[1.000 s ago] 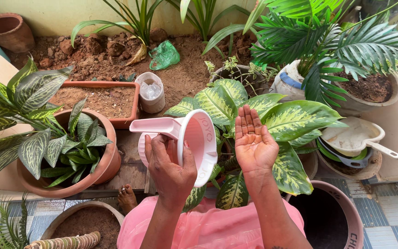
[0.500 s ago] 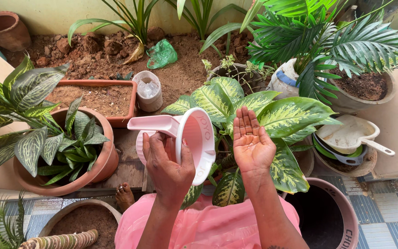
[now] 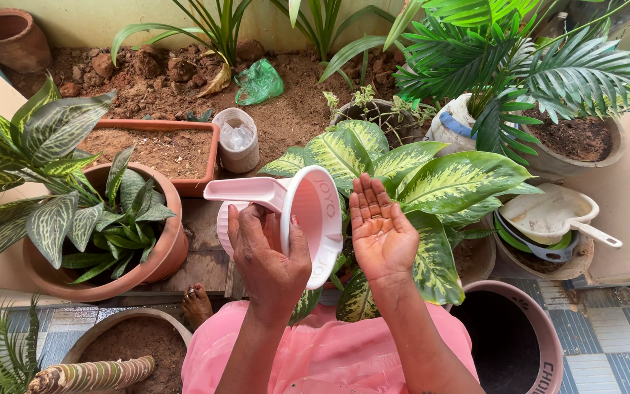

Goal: The person cleans a pink plastic mug by hand using water and their fingers, then tips the mug over a dark bucket.

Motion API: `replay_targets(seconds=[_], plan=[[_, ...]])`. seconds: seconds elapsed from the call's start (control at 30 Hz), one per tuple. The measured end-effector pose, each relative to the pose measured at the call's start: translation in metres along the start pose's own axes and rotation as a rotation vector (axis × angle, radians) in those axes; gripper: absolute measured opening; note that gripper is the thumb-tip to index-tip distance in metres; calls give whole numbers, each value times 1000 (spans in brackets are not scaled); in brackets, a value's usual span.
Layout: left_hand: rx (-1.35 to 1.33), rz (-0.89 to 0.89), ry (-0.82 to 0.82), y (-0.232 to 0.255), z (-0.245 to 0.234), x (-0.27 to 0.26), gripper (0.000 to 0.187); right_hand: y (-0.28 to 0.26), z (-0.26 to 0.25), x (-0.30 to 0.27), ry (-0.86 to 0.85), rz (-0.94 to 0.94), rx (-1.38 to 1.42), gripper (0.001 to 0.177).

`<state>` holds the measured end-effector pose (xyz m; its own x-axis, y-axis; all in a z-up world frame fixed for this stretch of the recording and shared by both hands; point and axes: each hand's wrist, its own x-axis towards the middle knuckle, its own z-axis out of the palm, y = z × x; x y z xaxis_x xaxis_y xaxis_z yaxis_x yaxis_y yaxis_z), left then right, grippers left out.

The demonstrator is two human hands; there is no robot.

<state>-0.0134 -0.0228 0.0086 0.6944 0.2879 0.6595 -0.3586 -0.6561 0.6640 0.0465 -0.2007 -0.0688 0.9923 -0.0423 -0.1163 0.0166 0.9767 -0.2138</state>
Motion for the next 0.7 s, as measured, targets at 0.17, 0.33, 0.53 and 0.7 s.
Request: replay_targets(seconds=[0.17, 0.33, 0.53, 0.7], plan=[[-19, -9, 9, -2, -4, 1, 34, 12, 3, -5, -11, 43, 7, 51], [-25, -5, 20, -2, -8, 3, 34, 20, 5, -8, -18, 58, -7, 51], [-5, 0, 35, -4, -12, 1, 35, 27, 4, -10, -21, 71, -2, 49], [-39, -10, 37, -5, -13, 0, 33, 31, 5, -13, 21, 61, -5, 49]])
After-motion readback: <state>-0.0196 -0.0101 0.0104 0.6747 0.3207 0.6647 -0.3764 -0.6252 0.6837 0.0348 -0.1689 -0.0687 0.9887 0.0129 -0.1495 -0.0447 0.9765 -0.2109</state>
